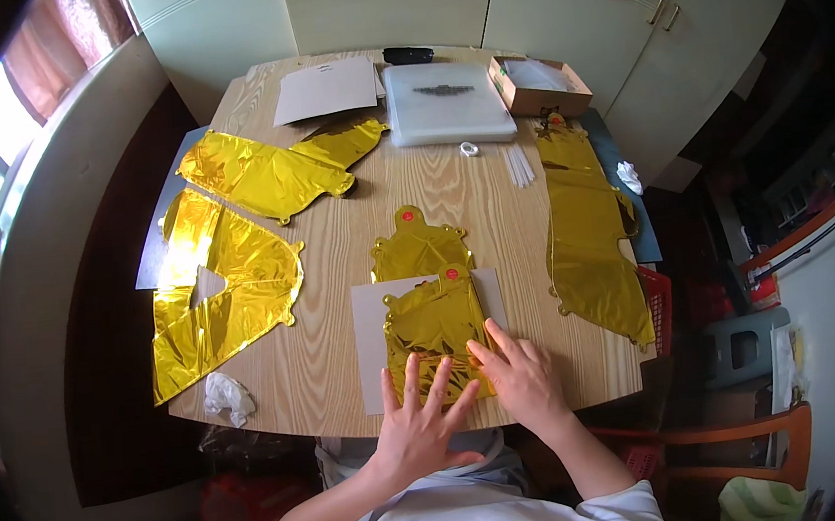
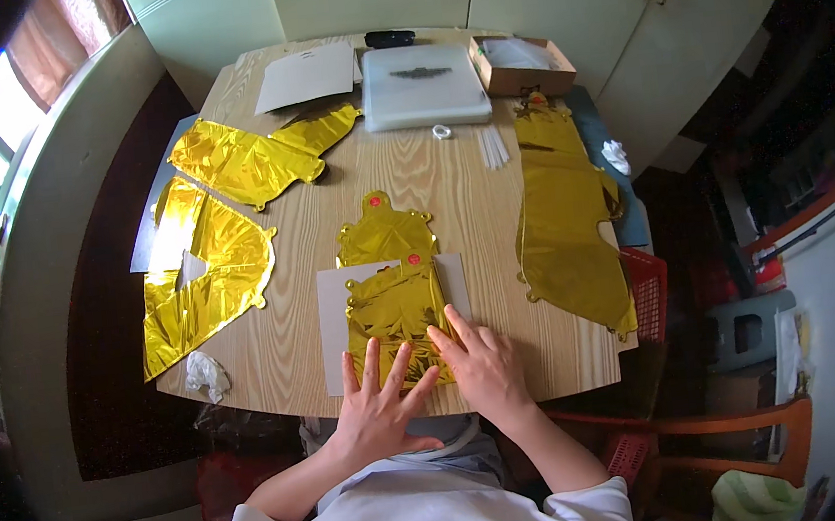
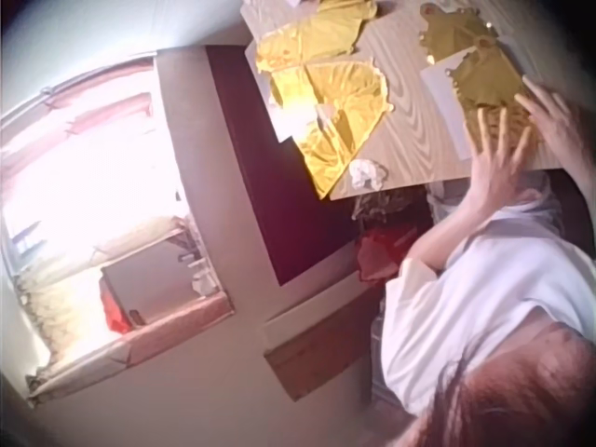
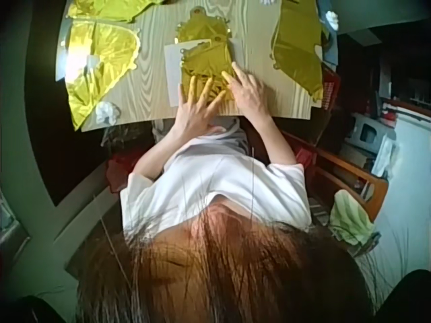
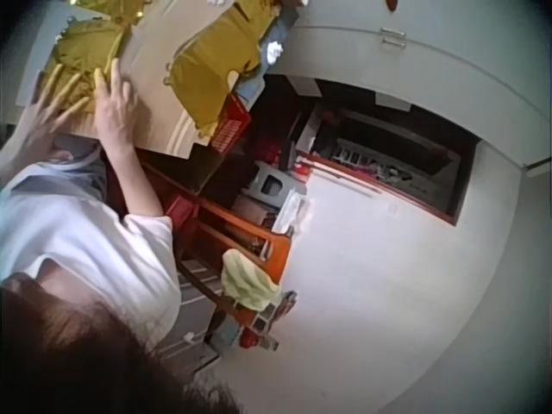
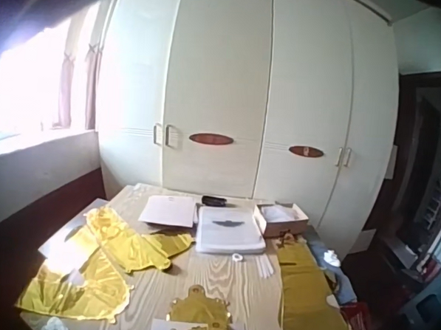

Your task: Folding gold-colored mylar balloons and inserting them into plastic sleeves with cardboard inserts for retail packaging.

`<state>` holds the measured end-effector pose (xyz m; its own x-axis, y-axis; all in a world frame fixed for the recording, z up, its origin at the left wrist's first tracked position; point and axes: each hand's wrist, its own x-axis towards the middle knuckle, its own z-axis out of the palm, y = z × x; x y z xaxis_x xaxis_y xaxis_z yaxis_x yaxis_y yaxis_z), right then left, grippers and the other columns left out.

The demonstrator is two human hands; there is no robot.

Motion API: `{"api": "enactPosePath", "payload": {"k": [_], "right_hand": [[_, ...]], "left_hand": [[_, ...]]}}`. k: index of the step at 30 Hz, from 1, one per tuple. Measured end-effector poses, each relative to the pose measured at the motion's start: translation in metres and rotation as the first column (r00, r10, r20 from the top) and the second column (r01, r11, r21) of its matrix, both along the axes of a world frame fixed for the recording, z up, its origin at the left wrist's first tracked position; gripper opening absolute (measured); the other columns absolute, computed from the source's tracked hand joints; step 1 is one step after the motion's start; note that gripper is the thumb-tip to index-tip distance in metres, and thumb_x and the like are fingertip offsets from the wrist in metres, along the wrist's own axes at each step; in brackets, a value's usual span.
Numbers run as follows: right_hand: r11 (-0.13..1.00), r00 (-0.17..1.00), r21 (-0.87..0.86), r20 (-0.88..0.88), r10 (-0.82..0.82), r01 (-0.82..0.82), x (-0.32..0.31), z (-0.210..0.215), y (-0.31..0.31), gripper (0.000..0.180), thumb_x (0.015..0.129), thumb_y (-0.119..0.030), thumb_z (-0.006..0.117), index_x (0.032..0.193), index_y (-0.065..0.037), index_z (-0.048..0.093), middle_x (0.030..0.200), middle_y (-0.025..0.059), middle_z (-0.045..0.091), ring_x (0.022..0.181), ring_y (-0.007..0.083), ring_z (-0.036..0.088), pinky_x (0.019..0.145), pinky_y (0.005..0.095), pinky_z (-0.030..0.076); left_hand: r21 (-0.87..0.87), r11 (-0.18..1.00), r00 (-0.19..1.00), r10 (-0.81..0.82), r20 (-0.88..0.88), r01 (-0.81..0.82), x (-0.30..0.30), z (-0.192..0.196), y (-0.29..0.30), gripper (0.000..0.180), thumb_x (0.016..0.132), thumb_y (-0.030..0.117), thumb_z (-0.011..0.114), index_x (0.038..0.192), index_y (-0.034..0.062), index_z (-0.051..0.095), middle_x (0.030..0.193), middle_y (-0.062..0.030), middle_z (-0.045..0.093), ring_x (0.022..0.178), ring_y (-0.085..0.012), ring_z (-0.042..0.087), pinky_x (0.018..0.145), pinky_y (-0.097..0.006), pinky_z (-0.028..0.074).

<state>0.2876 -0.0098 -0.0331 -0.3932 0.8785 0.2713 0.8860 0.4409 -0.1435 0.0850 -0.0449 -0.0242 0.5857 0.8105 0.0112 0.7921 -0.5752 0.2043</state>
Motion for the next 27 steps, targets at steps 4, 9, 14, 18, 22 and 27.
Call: {"api": "enactPosePath", "payload": {"k": [4, 9, 14, 18, 22, 27], "right_hand": [[1.000, 0.995, 0.002, 0.094, 0.019, -0.020, -0.003, 0.007, 0.008, 0.039, 0.088, -0.022, 0.060, 0.127, -0.016, 0.062, 0.135, 0.0026, 0.056, 0.093, 0.0178, 0.057, 0.083, 0.0364, 0.047], [0.994, 0.988, 0.097, 0.151, 0.040, -0.056, -0.006, 0.009, 0.032, 0.042, 0.089, -0.024, 0.060, 0.127, -0.006, 0.060, 0.132, 0.0050, 0.059, 0.117, 0.0239, 0.053, 0.098, 0.0416, 0.041], [0.992, 0.993, 0.109, 0.107, 0.047, -0.059, -0.005, -0.004, 0.063, 0.043, 0.090, -0.024, 0.059, 0.128, -0.004, 0.058, 0.132, 0.0069, 0.058, 0.129, 0.0281, 0.046, 0.105, 0.0445, 0.037], [0.992, 0.993, 0.111, 0.101, 0.056, -0.067, 0.000, -0.011, 0.092, 0.043, 0.093, -0.026, 0.057, 0.130, -0.005, 0.057, 0.134, 0.0080, 0.057, 0.134, 0.0298, 0.042, 0.110, 0.0460, 0.032], [0.998, 1.000, 0.063, 0.004, 0.003, -0.004, 0.005, -0.016, 0.117, 0.043, 0.092, -0.033, 0.060, 0.124, -0.005, 0.059, 0.132, 0.0108, 0.056, 0.131, 0.0307, 0.043, 0.109, 0.0455, 0.034], [0.976, 0.990, -0.214, -0.127, -0.068, 0.039, 0.011, 0.006, 0.130, 0.036, 0.082, -0.032, 0.072, 0.100, -0.006, 0.054, 0.105, 0.0130, 0.056, 0.108, 0.0296, 0.047, 0.095, 0.0418, 0.040]], "left_hand": [[-0.028, 1.000, 1.000, -0.007, -0.014, 0.007, -0.001, 0.000, 0.000, 0.099, 0.064, 0.083, 0.058, 0.147, 0.0320, 0.038, 0.153, -0.0185, 0.029, 0.139, -0.0549, 0.016, 0.101, -0.078, 0.013], [-0.043, 0.999, 1.000, -0.006, -0.023, 0.005, -0.001, 0.003, 0.000, 0.099, 0.064, 0.082, 0.059, 0.147, 0.0323, 0.037, 0.153, -0.0185, 0.027, 0.139, -0.0551, 0.015, 0.101, -0.078, 0.014], [-0.052, 0.999, 0.999, -0.013, -0.041, 0.011, 0.000, 0.004, 0.001, 0.099, 0.065, 0.081, 0.059, 0.148, 0.0327, 0.035, 0.154, -0.0184, 0.027, 0.139, -0.0553, 0.016, 0.101, -0.078, 0.014], [-0.037, 0.999, 0.999, -0.007, -0.043, 0.005, 0.000, 0.004, 0.000, 0.098, 0.067, 0.081, 0.058, 0.148, 0.0321, 0.034, 0.153, -0.0183, 0.028, 0.139, -0.0551, 0.017, 0.101, -0.077, 0.015], [-0.020, 1.000, 0.998, -0.008, -0.060, 0.006, 0.000, 0.006, 0.000, 0.097, 0.068, 0.081, 0.057, 0.148, 0.0308, 0.034, 0.153, -0.0176, 0.030, 0.138, -0.0546, 0.020, 0.102, -0.076, 0.016], [-0.021, 1.000, 0.997, -0.002, -0.073, 0.001, 0.000, 0.007, -0.001, 0.098, 0.068, 0.081, 0.056, 0.149, 0.0309, 0.034, 0.153, -0.0175, 0.029, 0.138, -0.0545, 0.019, 0.103, -0.076, 0.016]]}}
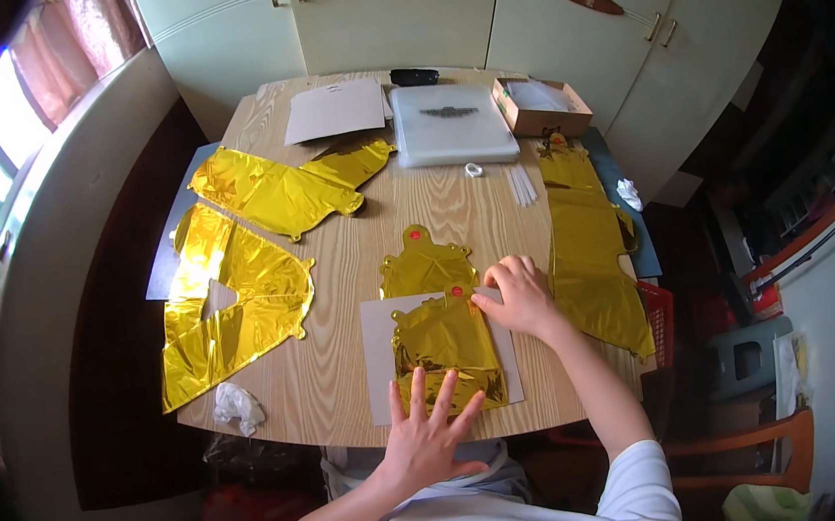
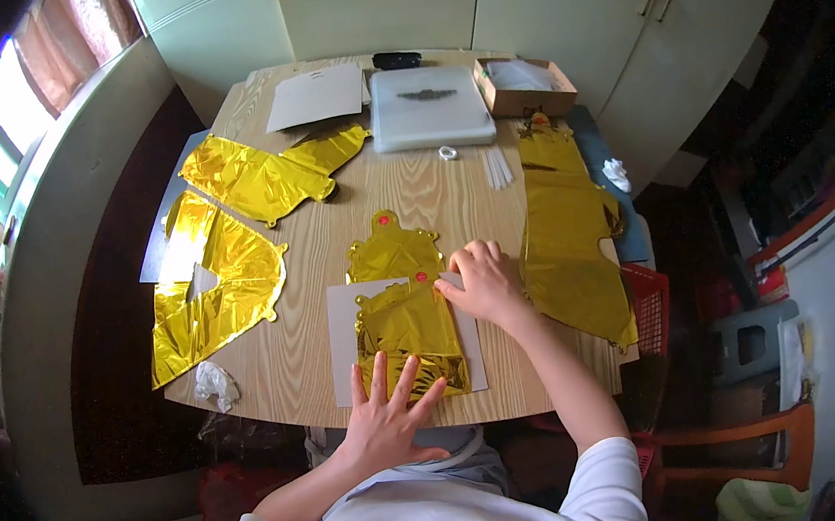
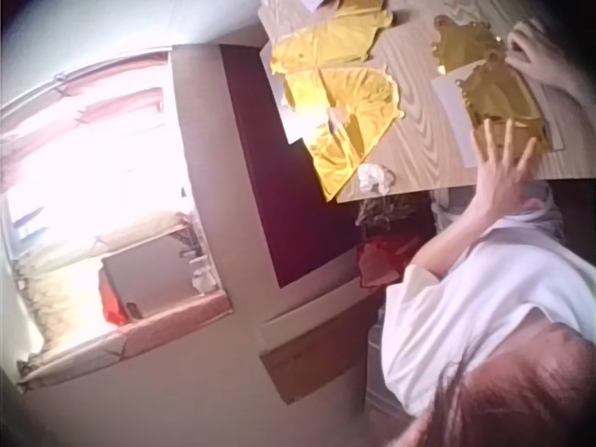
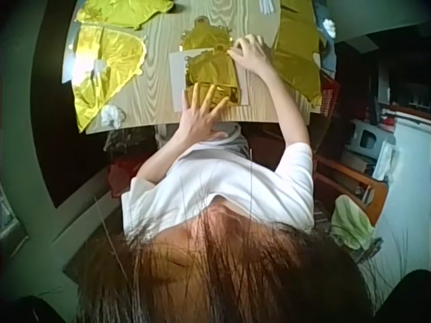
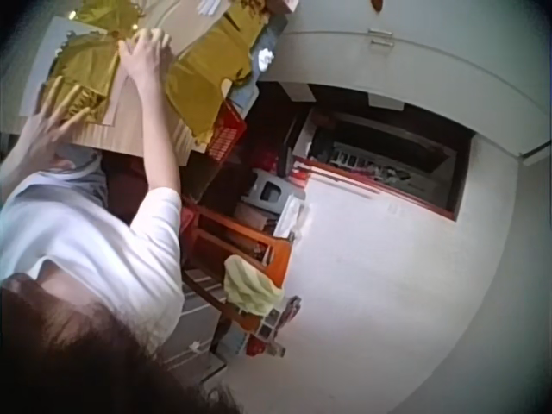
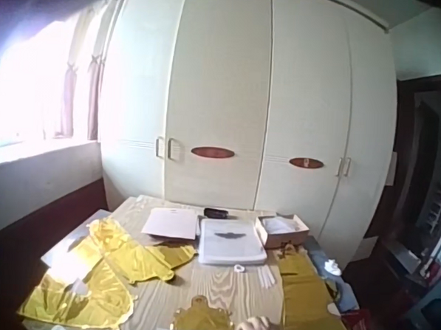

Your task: Folding gold-colored mylar balloons and inserting them into plastic sleeves with cardboard inserts for retail packaging.

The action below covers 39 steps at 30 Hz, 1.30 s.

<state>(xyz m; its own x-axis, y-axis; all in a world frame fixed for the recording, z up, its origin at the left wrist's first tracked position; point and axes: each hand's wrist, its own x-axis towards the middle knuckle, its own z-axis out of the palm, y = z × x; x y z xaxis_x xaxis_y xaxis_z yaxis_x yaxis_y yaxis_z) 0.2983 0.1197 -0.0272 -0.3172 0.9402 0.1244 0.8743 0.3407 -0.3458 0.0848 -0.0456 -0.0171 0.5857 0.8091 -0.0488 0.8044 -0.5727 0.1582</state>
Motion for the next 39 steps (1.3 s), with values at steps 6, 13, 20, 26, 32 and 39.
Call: {"api": "enactPosePath", "payload": {"k": [6, 13, 20, 26, 32, 39], "right_hand": [[0.877, 0.921, -0.460, -0.385, -0.056, -0.139, 0.012, 0.015, 0.025, 0.032, 0.083, -0.024, 0.068, 0.102, -0.005, 0.053, 0.093, 0.0105, 0.061, 0.086, 0.0200, 0.058, 0.075, 0.0316, 0.046], [0.974, 0.814, -0.224, -0.573, -0.096, -0.042, 0.029, 0.014, 0.042, 0.014, 0.089, -0.011, 0.063, 0.100, -0.002, 0.065, 0.082, 0.0050, 0.067, 0.072, 0.0130, 0.059, 0.067, 0.0296, 0.048], [0.920, 0.615, 0.188, -0.786, -0.069, 0.344, 0.073, 0.086, 0.052, 0.017, 0.097, -0.015, 0.058, 0.106, -0.001, 0.060, 0.092, 0.0047, 0.065, 0.082, 0.0111, 0.058, 0.075, 0.0256, 0.046], [0.889, 0.634, 0.373, -0.762, 0.130, 0.267, 0.065, 0.114, 0.001, 0.010, 0.097, -0.006, 0.056, 0.105, -0.001, 0.060, 0.090, 0.0002, 0.061, 0.084, 0.0078, 0.054, 0.078, 0.0216, 0.043], [0.821, 0.726, 0.545, -0.494, 0.479, -0.170, 0.029, 0.094, -0.091, 0.016, 0.090, -0.004, 0.058, 0.104, -0.008, 0.064, 0.101, 0.0074, 0.069, 0.095, 0.0194, 0.068, 0.076, 0.0298, 0.055], [0.676, 0.709, 0.471, -0.140, 0.692, -0.567, 0.024, 0.024, -0.165, 0.018, 0.080, -0.011, 0.069, 0.097, -0.009, 0.066, 0.100, 0.0061, 0.068, 0.097, 0.0190, 0.067, 0.088, 0.0364, 0.057]], "left_hand": [[0.002, 1.000, 1.000, -0.001, -0.006, 0.001, 0.000, 0.000, -0.001, 0.099, 0.067, 0.081, 0.056, 0.149, 0.0307, 0.033, 0.154, -0.0179, 0.028, 0.139, -0.0554, 0.017, 0.103, -0.076, 0.015], [-0.019, 1.000, 0.999, -0.013, 0.042, 0.013, -0.001, -0.002, 0.000, 0.098, 0.069, 0.081, 0.056, 0.149, 0.0293, 0.033, 0.153, -0.0210, 0.028, 0.137, -0.0584, 0.016, 0.108, -0.070, 0.015], [-0.024, 0.999, 0.999, -0.020, 0.041, 0.021, -0.002, -0.003, 0.000, 0.097, 0.070, 0.080, 0.056, 0.149, 0.0291, 0.033, 0.153, -0.0217, 0.028, 0.137, -0.0587, 0.017, 0.108, -0.070, 0.015], [-0.006, 1.000, 1.000, -0.021, 0.004, 0.022, 0.001, 0.003, 0.001, 0.098, 0.069, 0.080, 0.057, 0.149, 0.0292, 0.031, 0.153, -0.0200, 0.029, 0.137, -0.0565, 0.020, 0.108, -0.069, 0.018], [-0.001, 1.000, 0.999, 0.003, 0.039, -0.003, -0.002, 0.000, -0.001, 0.092, 0.072, 0.079, 0.057, 0.147, 0.0308, 0.036, 0.153, -0.0193, 0.028, 0.139, -0.0528, 0.021, 0.106, -0.071, 0.018], [-0.114, 0.986, 0.970, -0.090, 0.225, 0.118, -0.006, -0.054, -0.013, 0.087, 0.078, 0.075, 0.052, 0.148, 0.0248, 0.034, 0.152, -0.0134, 0.033, 0.141, -0.0387, 0.027, 0.113, -0.061, 0.020]]}}
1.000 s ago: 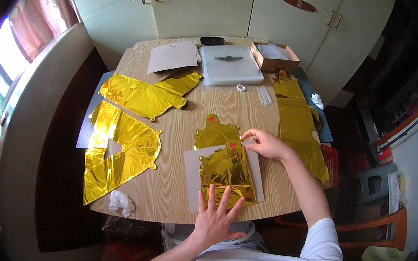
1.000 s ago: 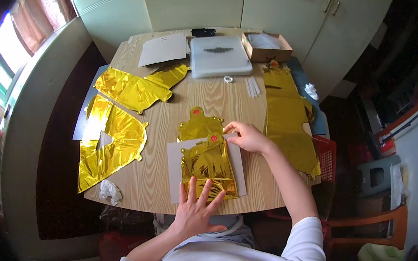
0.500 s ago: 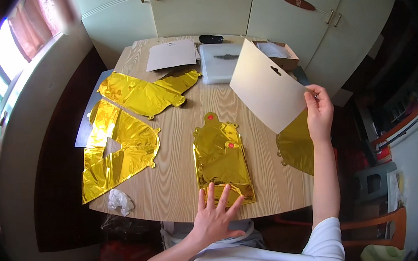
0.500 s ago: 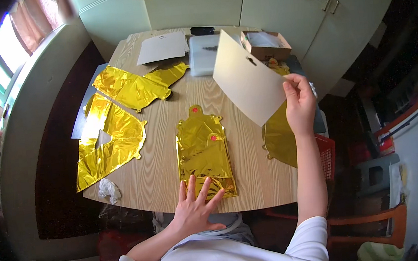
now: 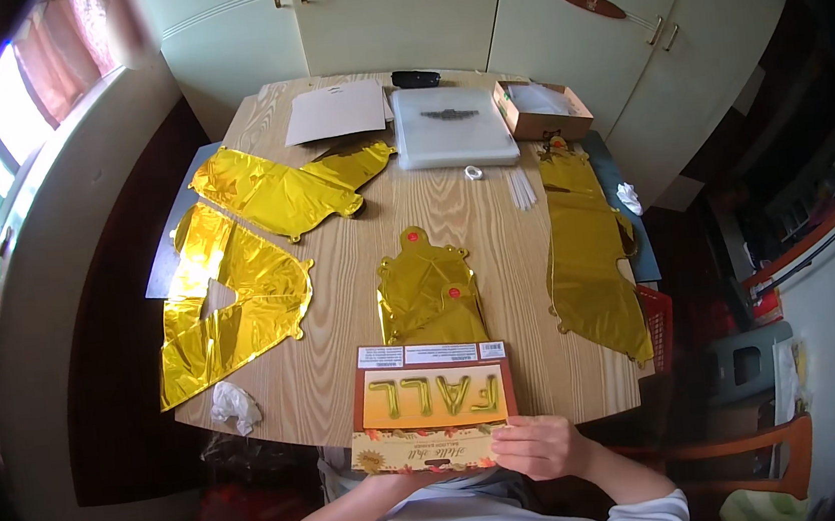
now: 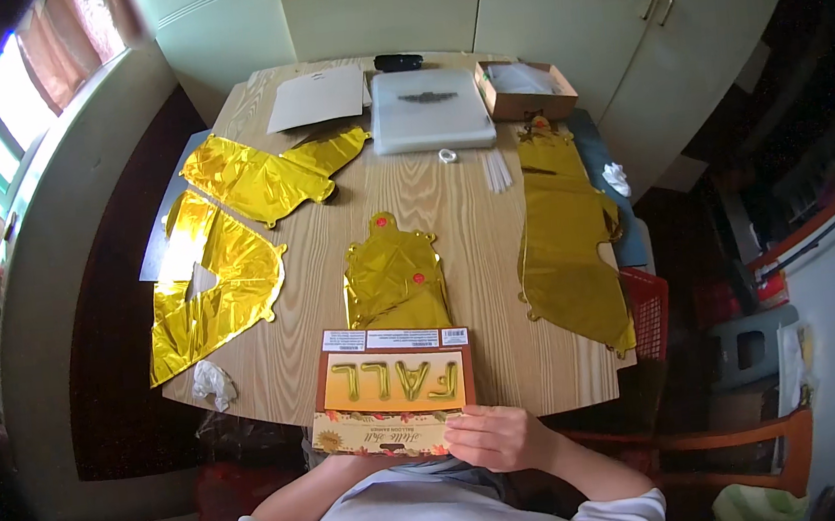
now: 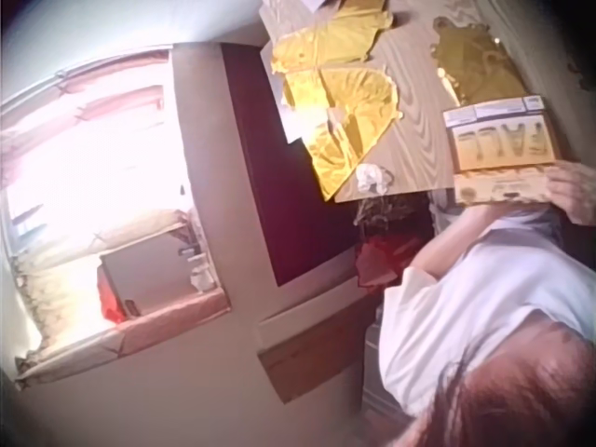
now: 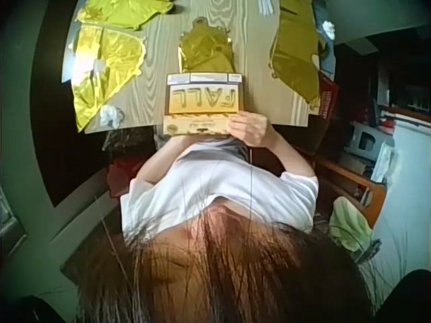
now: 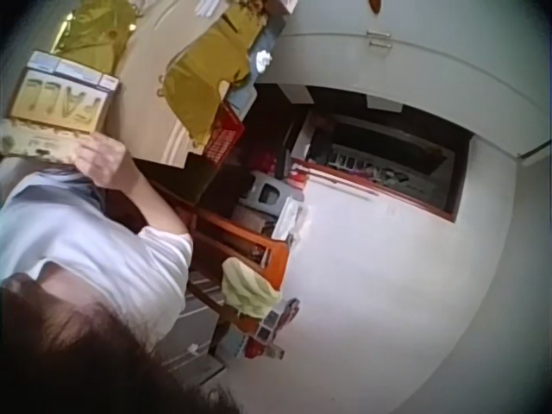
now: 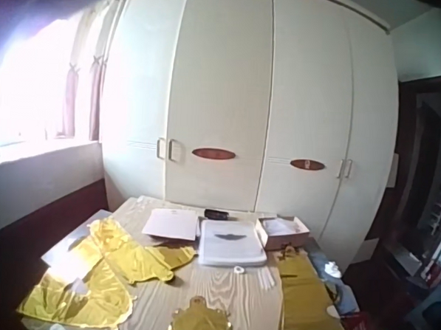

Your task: Folding gold-colored mylar balloons and inserting them into plastic sleeves with cardboard inserts for retail packaging.

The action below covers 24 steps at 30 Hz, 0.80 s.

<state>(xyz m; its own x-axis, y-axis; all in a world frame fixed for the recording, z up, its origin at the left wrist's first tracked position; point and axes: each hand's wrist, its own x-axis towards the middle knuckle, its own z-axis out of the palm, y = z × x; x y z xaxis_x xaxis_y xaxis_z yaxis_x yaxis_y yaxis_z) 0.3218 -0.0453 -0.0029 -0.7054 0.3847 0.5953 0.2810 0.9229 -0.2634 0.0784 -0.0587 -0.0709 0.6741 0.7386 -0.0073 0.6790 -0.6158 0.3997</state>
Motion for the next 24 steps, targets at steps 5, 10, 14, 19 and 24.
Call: {"api": "enactPosePath", "payload": {"k": [5, 10, 14, 19, 24], "right_hand": [[0.984, 0.995, -0.179, 0.098, 0.025, -0.007, 0.010, -0.018, 0.003, 0.034, 0.073, -0.029, 0.075, 0.098, -0.009, 0.066, 0.098, 0.0045, 0.067, 0.099, 0.0213, 0.065, 0.097, 0.0449, 0.051], [0.961, 0.967, -0.273, 0.254, 0.025, 0.047, -0.012, 0.006, 0.036, 0.068, 0.073, -0.047, 0.072, 0.126, -0.009, 0.053, 0.130, 0.0156, 0.051, 0.126, 0.0345, 0.046, 0.109, 0.0615, 0.029], [0.977, 0.856, -0.191, 0.517, 0.020, 0.092, -0.044, 0.008, 0.025, 0.092, 0.071, -0.051, 0.072, 0.145, -0.009, 0.036, 0.150, 0.0194, 0.029, 0.138, 0.0453, 0.027, 0.109, 0.0677, 0.020], [0.991, 0.861, -0.008, 0.496, -0.115, 0.137, -0.048, 0.003, 0.013, 0.057, 0.087, -0.026, 0.058, 0.137, -0.001, 0.047, 0.141, 0.0212, 0.047, 0.131, 0.0431, 0.043, 0.106, 0.0603, 0.034], [0.940, 0.864, 0.123, 0.369, -0.341, 0.319, -0.031, 0.013, 0.005, 0.045, 0.094, -0.018, 0.049, 0.134, 0.002, 0.050, 0.140, 0.0232, 0.048, 0.133, 0.0400, 0.043, 0.110, 0.0560, 0.031]], "left_hand": [[0.022, 1.000, 0.999, 0.006, -0.032, -0.005, 0.000, 0.001, -0.005, 0.086, 0.081, 0.074, 0.048, 0.148, 0.0219, 0.034, 0.152, -0.0128, 0.033, 0.141, -0.0377, 0.028, 0.114, -0.060, 0.019], [0.056, 0.998, 0.997, 0.011, -0.072, -0.007, 0.000, 0.004, -0.003, 0.084, 0.084, 0.073, 0.044, 0.148, 0.0190, 0.033, 0.153, -0.0121, 0.033, 0.141, -0.0368, 0.029, 0.115, -0.058, 0.019], [0.106, 0.994, 0.986, 0.035, -0.160, -0.018, 0.000, 0.013, 0.002, 0.083, 0.087, 0.072, 0.041, 0.149, 0.0167, 0.033, 0.153, -0.0115, 0.033, 0.141, -0.0360, 0.029, 0.115, -0.057, 0.019], [0.086, 0.996, 1.000, 0.009, -0.016, -0.008, 0.000, 0.002, 0.006, 0.083, 0.084, 0.073, 0.046, 0.145, 0.0178, 0.039, 0.151, -0.0118, 0.036, 0.139, -0.0329, 0.033, 0.116, -0.053, 0.019], [0.103, 0.987, 0.988, 0.129, -0.080, -0.121, -0.017, 0.049, 0.005, 0.097, 0.070, 0.071, 0.066, 0.144, 0.0126, 0.042, 0.149, -0.0131, 0.037, 0.143, -0.0400, 0.023, 0.115, -0.057, 0.017]]}}
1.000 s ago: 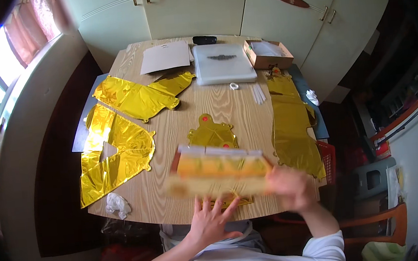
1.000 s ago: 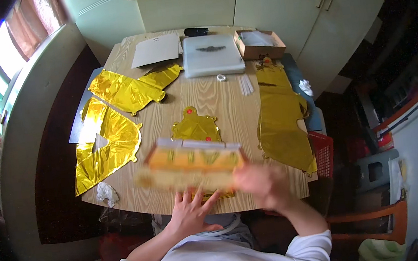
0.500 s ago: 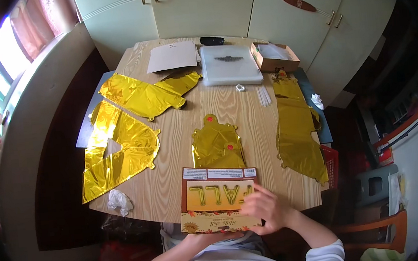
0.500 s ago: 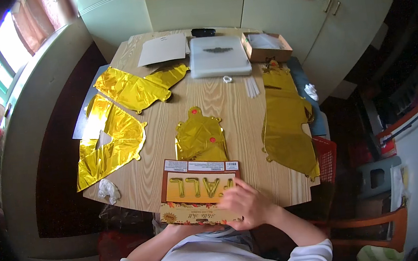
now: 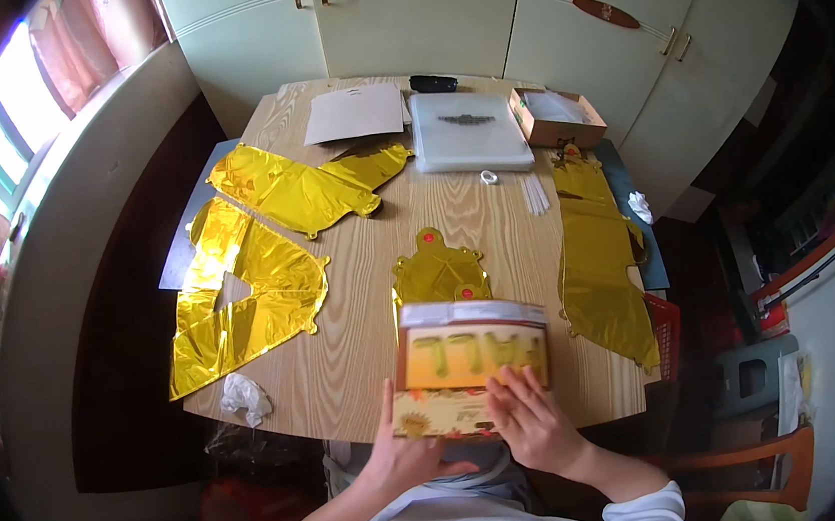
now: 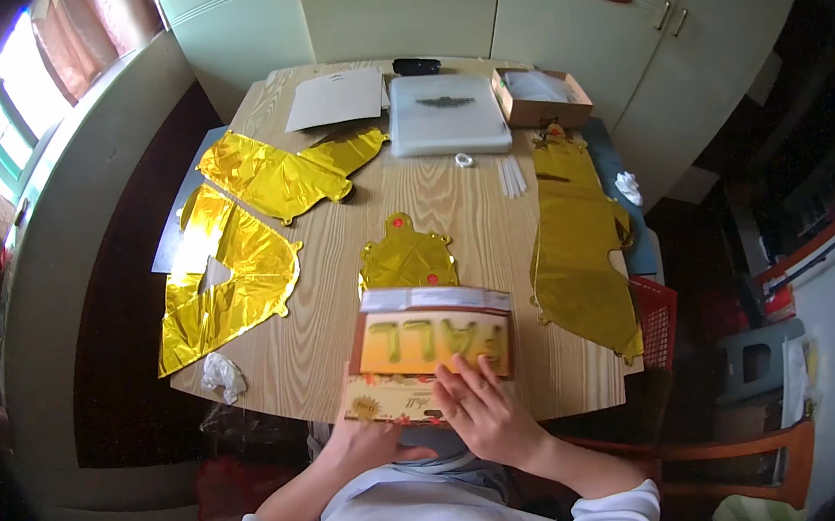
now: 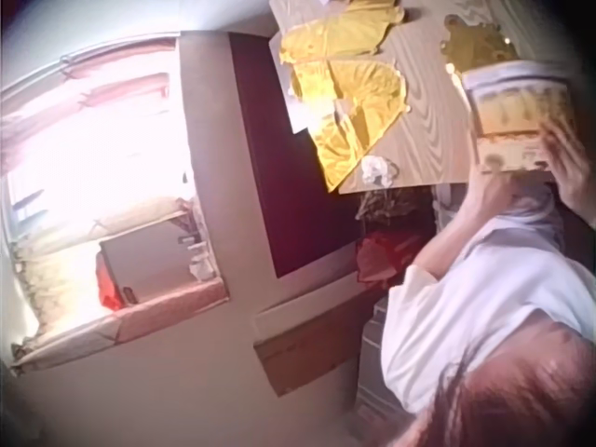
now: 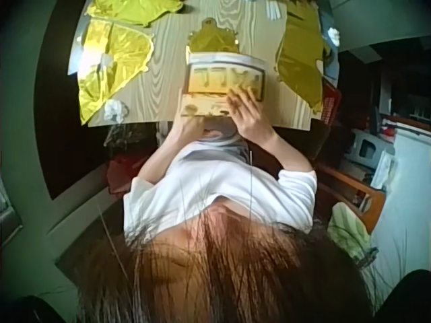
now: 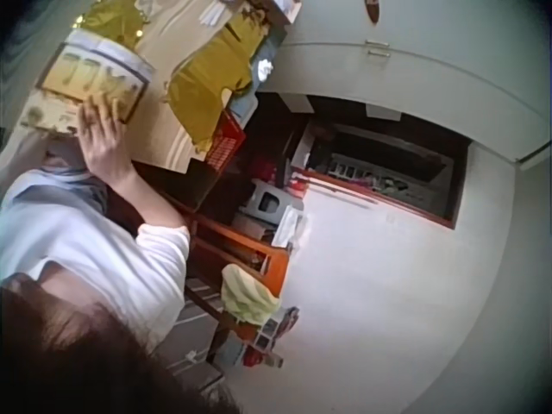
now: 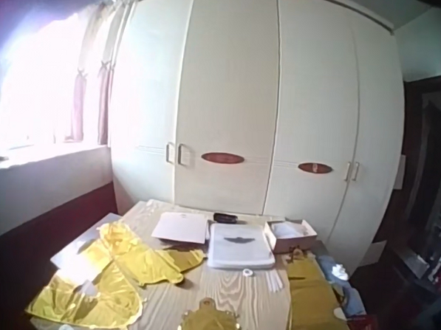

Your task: Folding gold-colored mylar balloons and inserting them into plastic sleeves with cardboard inserts for retail packaging.

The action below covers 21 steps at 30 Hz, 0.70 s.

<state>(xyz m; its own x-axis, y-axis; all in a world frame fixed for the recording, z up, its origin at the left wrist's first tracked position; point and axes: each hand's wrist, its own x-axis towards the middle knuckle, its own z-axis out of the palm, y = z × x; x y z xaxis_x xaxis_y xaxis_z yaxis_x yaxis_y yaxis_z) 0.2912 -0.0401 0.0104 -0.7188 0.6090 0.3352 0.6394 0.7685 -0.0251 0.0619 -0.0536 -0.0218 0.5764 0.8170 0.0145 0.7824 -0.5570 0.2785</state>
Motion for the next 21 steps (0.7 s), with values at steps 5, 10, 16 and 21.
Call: {"api": "enactPosePath", "payload": {"k": [5, 10, 16, 21], "right_hand": [[0.993, 0.993, 0.022, -0.023, 0.117, -0.117, 0.007, 0.000, -0.040, 0.040, 0.096, -0.018, 0.049, 0.133, -0.006, 0.055, 0.141, 0.0146, 0.051, 0.139, 0.0336, 0.037, 0.117, 0.0532, 0.020], [0.972, 0.974, -0.097, 0.050, 0.219, -0.214, -0.009, -0.030, -0.061, 0.037, 0.095, -0.022, 0.048, 0.128, -0.012, 0.060, 0.136, 0.0051, 0.057, 0.136, 0.0259, 0.043, 0.117, 0.0514, 0.017], [0.968, 0.981, -0.178, 0.041, 0.188, -0.178, -0.015, -0.040, -0.050, 0.040, 0.090, -0.024, 0.052, 0.127, -0.012, 0.060, 0.132, 0.0048, 0.059, 0.128, 0.0238, 0.051, 0.108, 0.0556, 0.032], [0.939, 0.984, -0.295, -0.031, 0.177, -0.178, -0.014, -0.020, -0.030, 0.045, 0.084, -0.023, 0.061, 0.127, -0.009, 0.061, 0.128, 0.0094, 0.061, 0.124, 0.0240, 0.054, 0.104, 0.0538, 0.039]], "left_hand": [[0.043, 0.955, 0.952, 0.296, -0.076, -0.294, -0.051, 0.019, -0.007, 0.072, 0.080, 0.027, 0.070, 0.142, 0.0021, 0.041, 0.149, -0.0185, 0.036, 0.142, -0.0484, 0.018, 0.114, -0.059, 0.017], [0.048, 0.818, 0.684, 0.446, 0.577, -0.574, -0.073, 0.025, -0.021, 0.050, 0.084, 0.000, 0.054, 0.133, -0.0029, 0.048, 0.141, -0.0238, 0.044, 0.135, -0.0477, 0.034, 0.110, -0.056, 0.029], [-0.030, 0.995, 0.957, 0.103, 0.270, -0.098, -0.025, 0.030, -0.022, 0.049, 0.085, 0.021, 0.065, 0.133, 0.0106, 0.055, 0.142, -0.0159, 0.046, 0.137, -0.0405, 0.036, 0.111, -0.058, 0.026], [0.046, 0.998, 0.985, 0.022, 0.173, -0.031, -0.014, 0.001, -0.006, 0.044, 0.089, 0.029, 0.062, 0.131, 0.0174, 0.057, 0.139, -0.0099, 0.050, 0.135, -0.0378, 0.039, 0.109, -0.059, 0.027]]}}
